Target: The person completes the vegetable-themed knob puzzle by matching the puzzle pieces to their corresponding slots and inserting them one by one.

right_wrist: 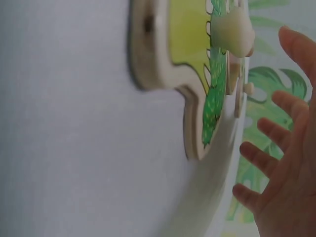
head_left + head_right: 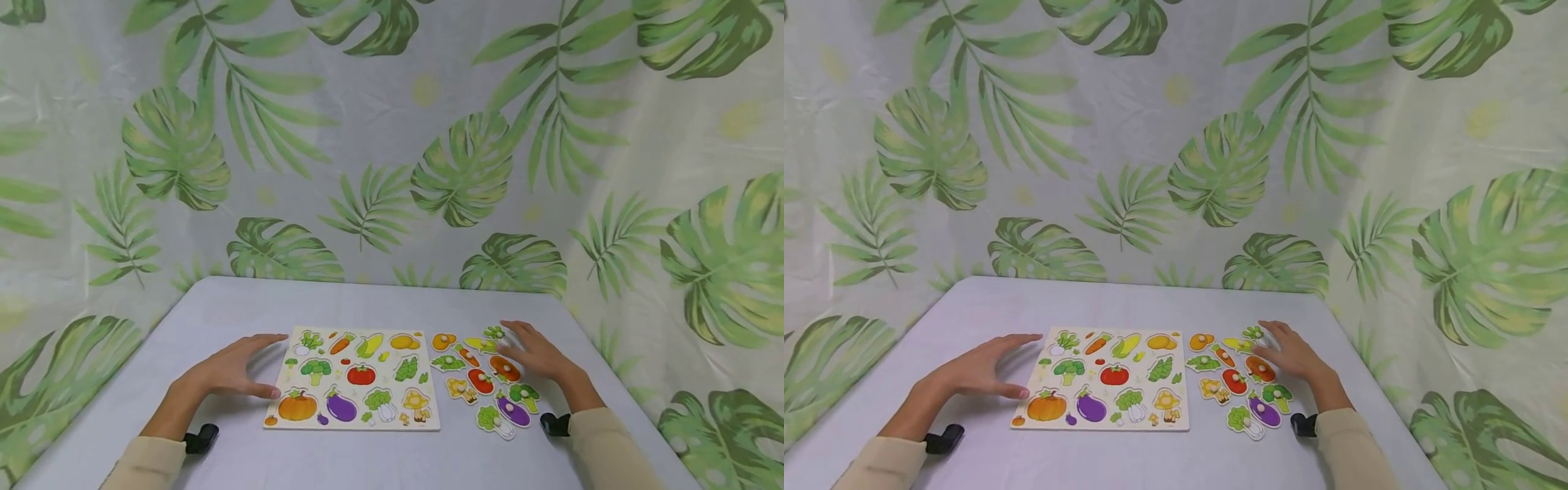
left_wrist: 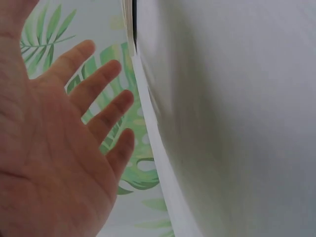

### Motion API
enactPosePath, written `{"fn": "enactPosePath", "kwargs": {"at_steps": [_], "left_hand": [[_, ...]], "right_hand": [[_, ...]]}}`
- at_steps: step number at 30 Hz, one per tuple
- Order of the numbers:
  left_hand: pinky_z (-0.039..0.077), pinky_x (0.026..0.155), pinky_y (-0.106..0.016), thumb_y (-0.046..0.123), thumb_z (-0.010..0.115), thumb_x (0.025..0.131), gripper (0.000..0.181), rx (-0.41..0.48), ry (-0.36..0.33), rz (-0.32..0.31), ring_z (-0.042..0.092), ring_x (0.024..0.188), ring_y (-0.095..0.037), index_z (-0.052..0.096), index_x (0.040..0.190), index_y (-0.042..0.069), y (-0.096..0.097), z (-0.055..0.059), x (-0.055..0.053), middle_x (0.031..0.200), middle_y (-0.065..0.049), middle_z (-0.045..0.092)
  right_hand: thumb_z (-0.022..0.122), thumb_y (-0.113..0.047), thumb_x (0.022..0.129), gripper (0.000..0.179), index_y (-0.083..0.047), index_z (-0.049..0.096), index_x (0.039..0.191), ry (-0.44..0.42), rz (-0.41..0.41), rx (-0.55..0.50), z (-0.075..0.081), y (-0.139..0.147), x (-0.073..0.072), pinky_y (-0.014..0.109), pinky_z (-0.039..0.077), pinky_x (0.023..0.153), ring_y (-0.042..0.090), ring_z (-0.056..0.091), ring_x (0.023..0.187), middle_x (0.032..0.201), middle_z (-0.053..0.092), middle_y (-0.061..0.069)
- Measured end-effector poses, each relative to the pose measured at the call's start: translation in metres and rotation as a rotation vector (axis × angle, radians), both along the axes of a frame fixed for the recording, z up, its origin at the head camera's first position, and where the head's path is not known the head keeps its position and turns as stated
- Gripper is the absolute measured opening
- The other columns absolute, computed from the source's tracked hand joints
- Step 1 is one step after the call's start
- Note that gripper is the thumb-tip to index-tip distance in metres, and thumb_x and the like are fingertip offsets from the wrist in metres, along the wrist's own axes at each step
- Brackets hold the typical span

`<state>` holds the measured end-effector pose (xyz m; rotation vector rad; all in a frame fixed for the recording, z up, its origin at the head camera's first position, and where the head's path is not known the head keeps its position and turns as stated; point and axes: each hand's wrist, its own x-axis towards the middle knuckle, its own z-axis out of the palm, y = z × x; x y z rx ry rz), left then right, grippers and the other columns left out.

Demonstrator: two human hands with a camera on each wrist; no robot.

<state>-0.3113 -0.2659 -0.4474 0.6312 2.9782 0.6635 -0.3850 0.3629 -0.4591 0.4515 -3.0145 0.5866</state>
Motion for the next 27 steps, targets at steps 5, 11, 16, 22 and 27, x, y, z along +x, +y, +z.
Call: {"fn": "enactPosePath", "kwargs": {"at_steps": [5,11,16,22,27], "left_hand": [[0.033,0.111,-0.078,0.067,0.084,0.070,0.107,-0.003,-0.016,-0.014,0.037,0.146,-0.050,0.042,0.157,0.022,0.001,0.000,0.001,0.162,-0.016,0.042],[0.034,0.112,-0.076,0.065,0.085,0.069,0.105,0.003,-0.029,-0.038,0.038,0.146,-0.049,0.045,0.155,0.021,0.003,-0.002,0.002,0.161,-0.015,0.044],[0.033,0.112,-0.076,0.066,0.084,0.068,0.103,-0.011,-0.052,-0.026,0.037,0.147,-0.048,0.046,0.154,0.024,0.006,-0.005,0.001,0.162,-0.014,0.043],[0.033,0.113,-0.076,0.066,0.083,0.068,0.100,-0.019,-0.055,-0.025,0.037,0.148,-0.047,0.049,0.153,0.024,0.008,-0.007,0.000,0.161,-0.013,0.043],[0.032,0.113,-0.077,0.065,0.083,0.069,0.097,-0.021,-0.062,-0.035,0.036,0.148,-0.048,0.052,0.151,0.024,0.007,-0.009,-0.001,0.162,-0.013,0.042]], "right_hand": [[0.055,-0.058,0.100,0.079,-0.007,0.037,0.158,-0.021,-0.009,-0.005,-0.006,-0.004,-0.011,0.077,0.031,0.113,0.056,0.034,0.145,0.160,0.033,0.031],[0.055,-0.054,0.101,0.073,-0.005,0.045,0.153,0.020,-0.010,0.024,-0.009,-0.004,-0.018,0.077,0.034,0.110,0.057,0.040,0.139,0.153,0.042,0.033],[0.056,-0.048,0.102,0.059,-0.004,0.057,0.142,0.050,-0.016,0.029,-0.010,-0.004,-0.021,0.073,0.039,0.108,0.054,0.048,0.133,0.144,0.054,0.030],[0.058,-0.037,0.104,0.047,-0.004,0.064,0.137,0.062,-0.020,0.032,-0.011,-0.003,-0.021,0.070,0.041,0.108,0.052,0.050,0.130,0.139,0.058,0.027],[0.058,-0.025,0.104,0.039,-0.003,0.065,0.135,0.058,-0.049,-0.009,-0.009,-0.007,-0.023,0.069,0.042,0.108,0.051,0.053,0.129,0.138,0.060,0.026]]}}
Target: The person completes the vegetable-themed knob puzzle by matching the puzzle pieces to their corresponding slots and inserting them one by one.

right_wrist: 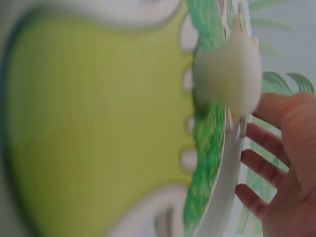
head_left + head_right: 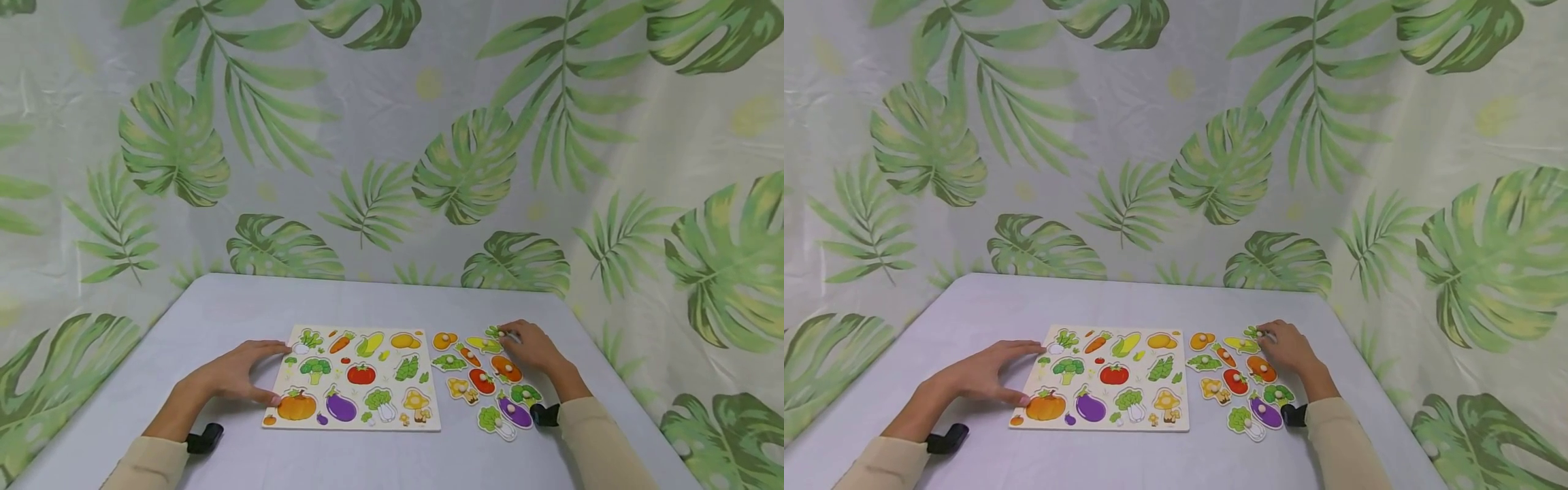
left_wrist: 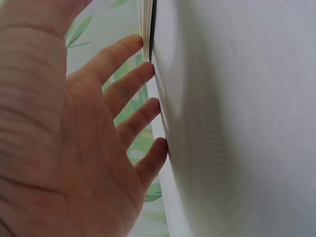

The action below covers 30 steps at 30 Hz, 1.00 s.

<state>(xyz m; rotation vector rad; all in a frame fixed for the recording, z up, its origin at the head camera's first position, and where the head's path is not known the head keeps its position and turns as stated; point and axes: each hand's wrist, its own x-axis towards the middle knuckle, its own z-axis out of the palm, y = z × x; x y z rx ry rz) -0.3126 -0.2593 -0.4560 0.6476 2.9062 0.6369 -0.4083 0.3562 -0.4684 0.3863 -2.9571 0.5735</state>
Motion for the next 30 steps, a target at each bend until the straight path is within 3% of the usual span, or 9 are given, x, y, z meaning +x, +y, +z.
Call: {"fn": "enactPosePath", "kwargs": {"at_steps": [5,10,19,23,30], "left_hand": [[0.029,0.113,-0.078,0.064,0.083,0.071,0.098,0.007,-0.023,-0.017,0.033,0.149,-0.049,0.050,0.153,0.022,-0.002,-0.001,-0.001,0.164,-0.015,0.039],[0.027,0.114,-0.078,0.062,0.083,0.072,0.098,0.013,-0.036,-0.031,0.032,0.149,-0.050,0.049,0.154,0.021,-0.002,0.000,-0.001,0.165,-0.015,0.038],[0.027,0.114,-0.078,0.061,0.083,0.072,0.097,0.019,-0.050,-0.025,0.031,0.150,-0.050,0.049,0.154,0.022,-0.003,-0.001,-0.002,0.165,-0.014,0.037],[0.028,0.114,-0.078,0.060,0.083,0.073,0.097,0.022,-0.052,-0.027,0.031,0.150,-0.050,0.049,0.154,0.021,-0.004,-0.001,-0.002,0.165,-0.015,0.037],[0.029,0.113,-0.079,0.061,0.083,0.073,0.097,0.018,-0.063,-0.016,0.031,0.149,-0.051,0.048,0.155,0.021,-0.002,0.000,-0.001,0.165,-0.014,0.037]], "right_hand": [[0.060,-0.020,0.103,0.034,-0.003,0.068,0.131,-0.004,-0.059,-0.048,0.001,-0.004,0.001,0.066,0.046,0.105,0.049,0.056,0.125,0.134,0.063,0.026],[0.060,-0.024,0.103,0.033,-0.005,0.070,0.129,-0.041,-0.134,-0.098,0.000,-0.005,0.000,0.067,0.042,0.109,0.050,0.052,0.131,0.138,0.060,0.027],[0.061,-0.033,0.104,0.040,-0.005,0.069,0.132,-0.150,-0.228,-0.315,-0.015,0.008,-0.005,0.066,0.035,0.117,0.048,0.043,0.142,0.147,0.055,0.026],[0.062,-0.038,0.103,0.047,-0.005,0.066,0.136,-0.185,-0.240,-0.398,-0.016,0.014,-0.003,0.064,0.032,0.120,0.046,0.040,0.145,0.151,0.052,0.025],[0.062,-0.047,0.102,0.056,-0.006,0.063,0.140,-0.192,-0.222,-0.444,-0.016,0.017,-0.001,0.063,0.033,0.120,0.045,0.041,0.144,0.152,0.052,0.025]]}}
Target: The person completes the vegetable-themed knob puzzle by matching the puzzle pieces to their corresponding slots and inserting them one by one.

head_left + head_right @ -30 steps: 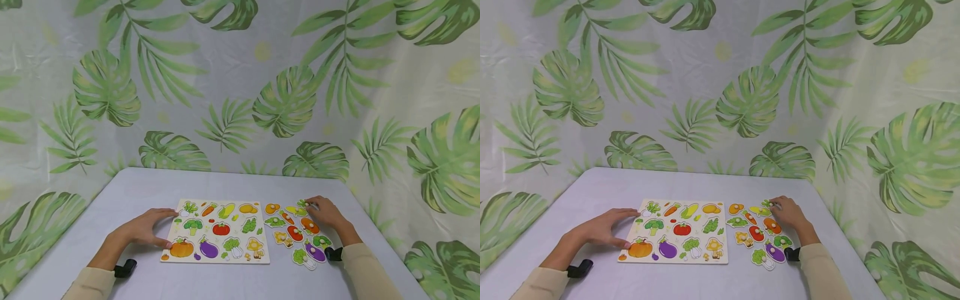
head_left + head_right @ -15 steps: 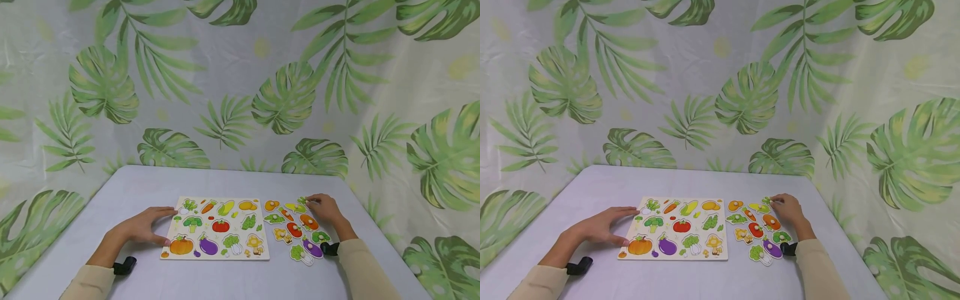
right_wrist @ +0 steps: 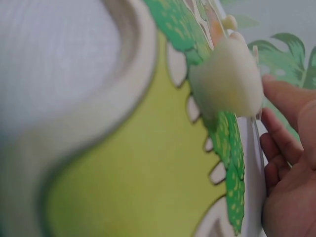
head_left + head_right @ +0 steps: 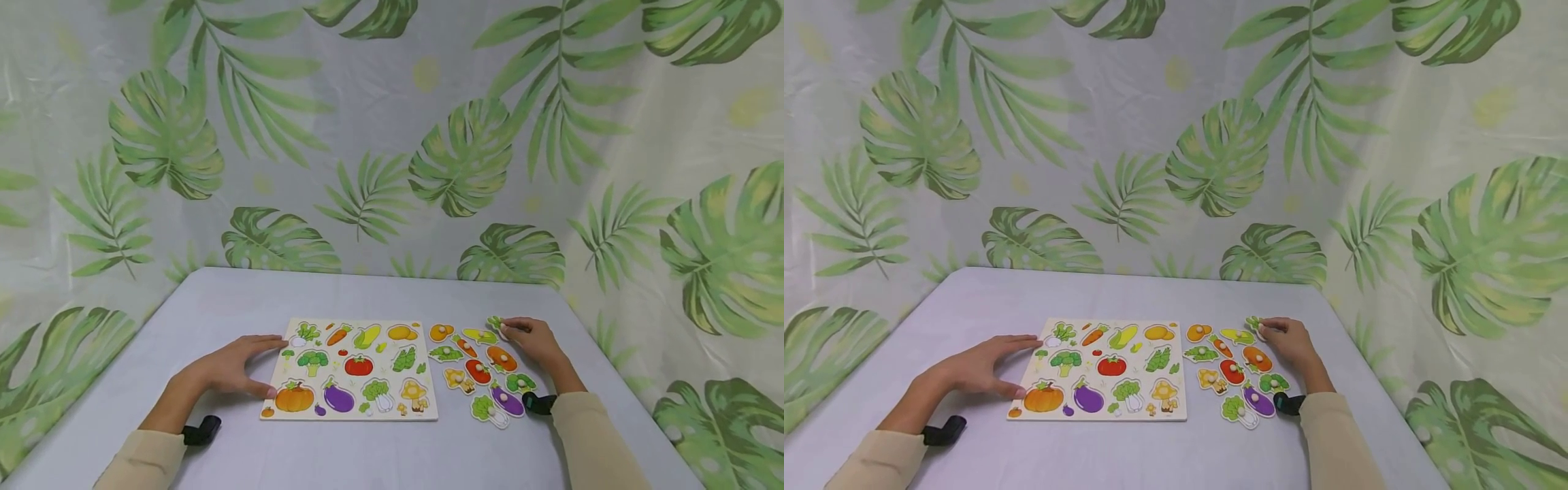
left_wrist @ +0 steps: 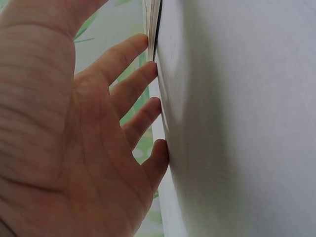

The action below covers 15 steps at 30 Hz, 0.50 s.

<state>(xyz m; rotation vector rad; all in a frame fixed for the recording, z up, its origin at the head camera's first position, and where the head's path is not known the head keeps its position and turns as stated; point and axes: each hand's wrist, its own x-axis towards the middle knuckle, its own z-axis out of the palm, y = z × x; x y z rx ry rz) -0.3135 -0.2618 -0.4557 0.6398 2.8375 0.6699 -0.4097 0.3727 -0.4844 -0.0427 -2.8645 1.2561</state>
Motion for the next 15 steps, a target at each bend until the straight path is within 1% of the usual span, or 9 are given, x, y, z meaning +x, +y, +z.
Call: {"fn": "enactPosePath", "kwargs": {"at_steps": [4,6,9,12,15], "left_hand": [[0.027,0.113,-0.079,0.059,0.084,0.073,0.097,0.020,-0.002,-0.002,0.030,0.149,-0.052,0.049,0.154,0.020,-0.002,0.001,0.002,0.165,-0.016,0.037],[0.026,0.113,-0.080,0.058,0.084,0.073,0.097,0.033,-0.002,-0.006,0.030,0.149,-0.053,0.049,0.154,0.019,-0.003,0.001,0.002,0.164,-0.017,0.037],[0.026,0.113,-0.080,0.058,0.084,0.073,0.097,0.030,0.006,-0.015,0.030,0.149,-0.052,0.048,0.154,0.019,-0.003,-0.001,0.002,0.164,-0.017,0.037],[0.026,0.114,-0.079,0.058,0.083,0.074,0.096,0.034,0.013,-0.026,0.030,0.149,-0.052,0.048,0.154,0.019,-0.003,-0.002,0.002,0.164,-0.018,0.037],[0.026,0.113,-0.080,0.059,0.083,0.074,0.097,0.036,0.013,-0.025,0.030,0.149,-0.053,0.048,0.155,0.019,-0.002,-0.001,0.002,0.164,-0.018,0.037]], "right_hand": [[0.064,-0.048,0.101,0.057,-0.006,0.064,0.139,0.012,0.010,-0.011,0.000,-0.003,-0.002,0.062,0.035,0.119,0.045,0.043,0.143,0.151,0.052,0.025],[0.064,-0.046,0.101,0.056,-0.005,0.064,0.138,0.020,0.017,-0.005,-0.001,-0.004,-0.001,0.063,0.035,0.118,0.046,0.043,0.142,0.151,0.051,0.026],[0.064,-0.041,0.102,0.051,-0.004,0.065,0.137,0.017,0.021,0.017,0.000,-0.006,0.002,0.063,0.035,0.118,0.046,0.043,0.141,0.151,0.050,0.027],[0.064,-0.036,0.103,0.045,-0.004,0.067,0.133,0.013,0.032,0.060,0.005,-0.008,0.004,0.064,0.038,0.116,0.046,0.047,0.137,0.147,0.053,0.028],[0.065,-0.034,0.103,0.041,-0.004,0.069,0.130,0.031,0.048,0.105,0.014,-0.010,0.004,0.062,0.044,0.109,0.044,0.052,0.127,0.140,0.057,0.027]]}}
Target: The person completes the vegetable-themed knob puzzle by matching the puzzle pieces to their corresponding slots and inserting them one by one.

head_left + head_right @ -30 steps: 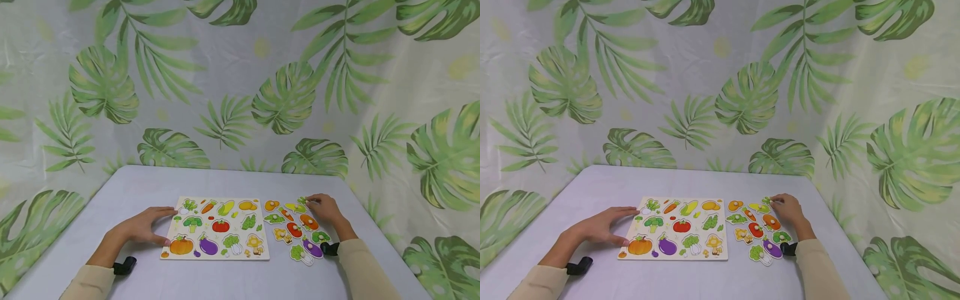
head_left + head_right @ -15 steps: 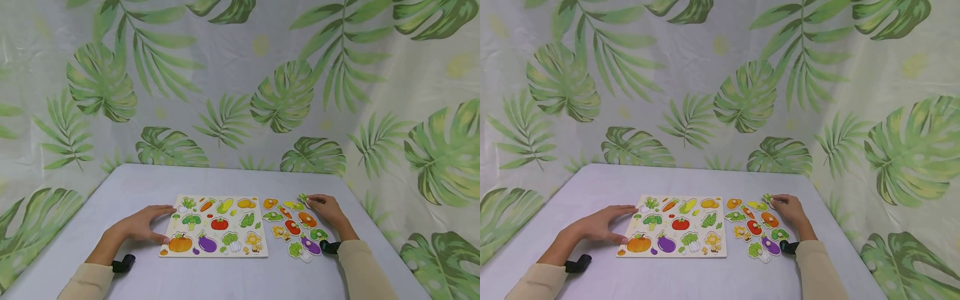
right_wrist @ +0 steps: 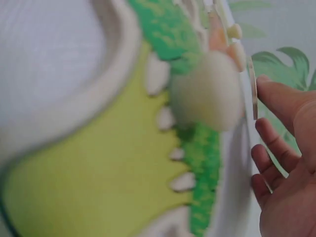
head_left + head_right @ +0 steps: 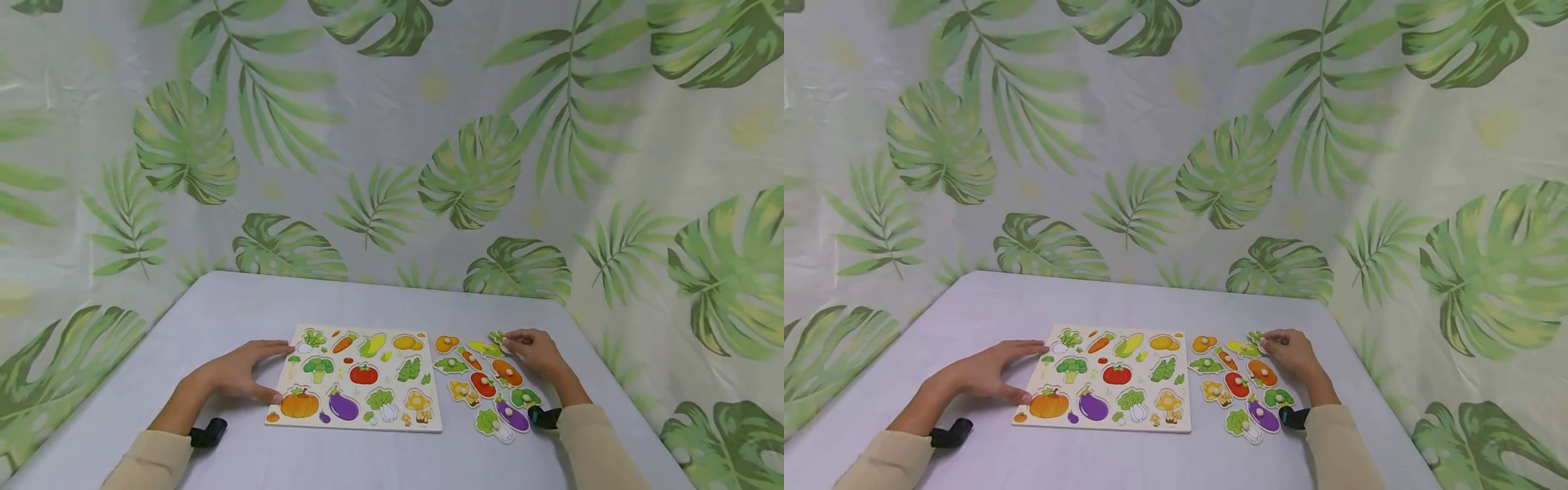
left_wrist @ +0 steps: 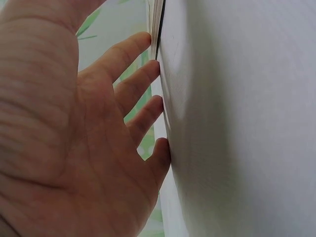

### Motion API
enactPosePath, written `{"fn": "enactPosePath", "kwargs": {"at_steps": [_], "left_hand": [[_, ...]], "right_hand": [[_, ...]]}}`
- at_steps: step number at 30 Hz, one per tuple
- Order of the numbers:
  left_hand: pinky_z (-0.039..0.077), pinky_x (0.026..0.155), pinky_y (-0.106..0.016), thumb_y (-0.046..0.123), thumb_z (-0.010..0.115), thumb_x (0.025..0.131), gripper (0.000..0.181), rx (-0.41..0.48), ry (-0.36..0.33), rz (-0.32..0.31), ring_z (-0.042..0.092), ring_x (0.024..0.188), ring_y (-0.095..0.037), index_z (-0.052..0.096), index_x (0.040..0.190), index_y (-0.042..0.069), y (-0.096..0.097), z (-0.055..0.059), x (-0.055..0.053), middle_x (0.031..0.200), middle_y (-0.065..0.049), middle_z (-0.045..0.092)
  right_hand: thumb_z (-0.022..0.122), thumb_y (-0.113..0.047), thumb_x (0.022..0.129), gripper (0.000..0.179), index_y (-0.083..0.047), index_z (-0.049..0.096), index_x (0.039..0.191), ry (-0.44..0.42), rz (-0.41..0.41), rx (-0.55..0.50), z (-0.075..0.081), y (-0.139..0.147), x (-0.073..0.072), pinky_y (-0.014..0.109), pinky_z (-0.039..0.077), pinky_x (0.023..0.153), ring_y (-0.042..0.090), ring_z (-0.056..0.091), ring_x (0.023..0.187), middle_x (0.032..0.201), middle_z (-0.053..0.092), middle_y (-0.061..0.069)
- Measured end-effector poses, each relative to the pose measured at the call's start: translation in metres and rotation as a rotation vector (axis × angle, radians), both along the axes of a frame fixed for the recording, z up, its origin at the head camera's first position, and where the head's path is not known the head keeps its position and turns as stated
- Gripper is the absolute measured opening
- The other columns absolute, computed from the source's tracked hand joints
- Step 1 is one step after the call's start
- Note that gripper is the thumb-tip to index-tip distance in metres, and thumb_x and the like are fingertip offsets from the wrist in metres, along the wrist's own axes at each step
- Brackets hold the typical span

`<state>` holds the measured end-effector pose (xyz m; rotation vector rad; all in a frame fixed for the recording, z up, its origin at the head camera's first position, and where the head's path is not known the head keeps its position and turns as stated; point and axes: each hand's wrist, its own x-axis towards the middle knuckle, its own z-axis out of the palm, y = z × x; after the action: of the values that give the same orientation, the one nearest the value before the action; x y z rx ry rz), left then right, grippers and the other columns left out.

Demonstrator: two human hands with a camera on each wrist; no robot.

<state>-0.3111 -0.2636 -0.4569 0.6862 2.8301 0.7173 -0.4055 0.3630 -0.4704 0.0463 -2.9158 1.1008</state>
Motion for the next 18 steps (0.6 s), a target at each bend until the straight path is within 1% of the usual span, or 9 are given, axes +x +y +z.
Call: {"fn": "enactPosePath", "kwargs": {"at_steps": [2,4,6,8,10,13,15,18], "left_hand": [[0.026,0.114,-0.080,0.060,0.083,0.074,0.097,-0.006,-0.006,0.006,0.029,0.150,-0.052,0.048,0.155,0.020,0.001,0.000,0.000,0.165,-0.017,0.036],[0.026,0.114,-0.079,0.060,0.083,0.073,0.098,-0.013,-0.003,0.008,0.029,0.150,-0.052,0.048,0.155,0.020,0.000,0.001,-0.001,0.165,-0.017,0.036],[0.025,0.114,-0.079,0.061,0.083,0.073,0.098,-0.017,-0.004,0.014,0.029,0.151,-0.051,0.047,0.155,0.020,-0.001,0.002,-0.001,0.165,-0.016,0.036],[0.026,0.114,-0.079,0.061,0.083,0.073,0.098,-0.019,-0.003,0.016,0.029,0.151,-0.051,0.047,0.155,0.021,-0.001,0.003,-0.002,0.166,-0.015,0.036],[0.026,0.114,-0.080,0.060,0.083,0.074,0.097,-0.016,-0.005,0.014,0.029,0.150,-0.052,0.047,0.155,0.021,-0.001,0.003,-0.002,0.166,-0.016,0.035],[0.025,0.113,-0.080,0.059,0.083,0.074,0.097,-0.005,-0.014,0.010,0.028,0.150,-0.053,0.047,0.155,0.020,0.000,0.003,-0.001,0.166,-0.017,0.035],[0.025,0.112,-0.081,0.059,0.083,0.074,0.097,0.001,-0.017,0.001,0.028,0.149,-0.054,0.047,0.155,0.020,0.001,0.003,0.000,0.165,-0.019,0.034],[0.024,0.113,-0.081,0.059,0.083,0.074,0.097,0.008,-0.032,0.005,0.028,0.150,-0.054,0.047,0.155,0.020,0.002,0.002,0.001,0.166,-0.019,0.034]], "right_hand": [[0.065,-0.034,0.102,0.040,-0.004,0.071,0.128,0.021,0.013,0.024,0.005,0.001,0.001,0.059,0.048,0.103,0.043,0.053,0.122,0.137,0.058,0.027],[0.066,-0.034,0.101,0.039,-0.006,0.072,0.126,0.041,0.018,0.039,0.010,0.001,0.000,0.054,0.049,0.097,0.040,0.053,0.121,0.138,0.059,0.025],[0.067,-0.036,0.101,0.038,-0.007,0.073,0.125,0.059,0.022,0.054,0.016,0.001,-0.002,0.048,0.050,0.093,0.038,0.052,0.120,0.138,0.059,0.023],[0.067,-0.037,0.101,0.039,-0.008,0.074,0.125,0.079,0.027,0.068,0.021,0.000,-0.003,0.041,0.049,0.086,0.035,0.052,0.117,0.134,0.062,0.022],[0.068,-0.037,0.101,0.038,-0.008,0.074,0.124,0.102,0.029,0.071,0.025,-0.002,-0.003,0.036,0.047,0.081,0.032,0.053,0.111,0.128,0.066,0.019],[0.068,-0.034,0.100,0.037,-0.006,0.074,0.123,0.135,0.039,0.059,0.029,-0.009,-0.001,0.032,0.046,0.074,0.028,0.054,0.101,0.115,0.071,0.015],[0.069,-0.032,0.100,0.036,-0.005,0.074,0.123,0.149,0.046,0.051,0.031,-0.015,0.002,0.031,0.048,0.072,0.026,0.055,0.095,0.107,0.074,0.013],[0.069,-0.031,0.100,0.034,-0.005,0.074,0.121,0.158,0.058,0.041,0.032,-0.025,0.005,0.029,0.049,0.070,0.023,0.056,0.090,0.098,0.076,0.009]]}}
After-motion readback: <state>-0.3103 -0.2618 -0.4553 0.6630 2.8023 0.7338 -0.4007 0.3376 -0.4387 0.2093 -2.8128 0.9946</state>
